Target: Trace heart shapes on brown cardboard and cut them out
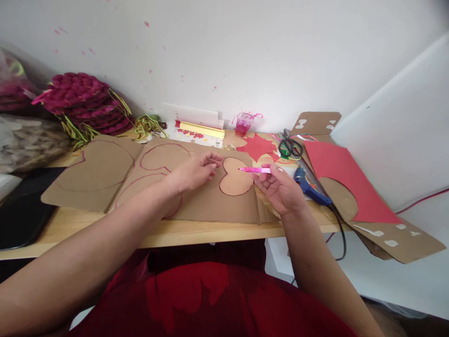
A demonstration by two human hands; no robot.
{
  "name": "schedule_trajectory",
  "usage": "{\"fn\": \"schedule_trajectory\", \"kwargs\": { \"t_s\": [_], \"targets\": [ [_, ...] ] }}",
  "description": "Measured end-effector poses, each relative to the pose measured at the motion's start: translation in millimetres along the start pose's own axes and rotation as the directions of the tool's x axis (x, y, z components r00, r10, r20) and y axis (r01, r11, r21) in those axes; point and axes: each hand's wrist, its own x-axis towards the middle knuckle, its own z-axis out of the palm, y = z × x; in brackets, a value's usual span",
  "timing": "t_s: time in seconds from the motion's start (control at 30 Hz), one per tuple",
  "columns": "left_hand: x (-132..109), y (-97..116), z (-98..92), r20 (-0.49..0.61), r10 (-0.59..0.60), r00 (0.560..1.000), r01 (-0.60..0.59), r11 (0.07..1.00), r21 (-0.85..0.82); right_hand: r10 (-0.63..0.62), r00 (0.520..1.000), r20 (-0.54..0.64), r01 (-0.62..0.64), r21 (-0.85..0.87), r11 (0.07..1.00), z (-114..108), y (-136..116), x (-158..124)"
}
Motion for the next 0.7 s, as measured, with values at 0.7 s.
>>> {"fn": "schedule_trajectory", "kwargs": {
  "t_s": [0.7],
  "targets": [
    [-4.4,-8.5,7.5,0.047,-0.004,0.999,0.005,1.000,-0.022,-0.004,0.996,-0.084,0.007,0.036,0.999,0.1,0.5,-0.9]
  ]
}}
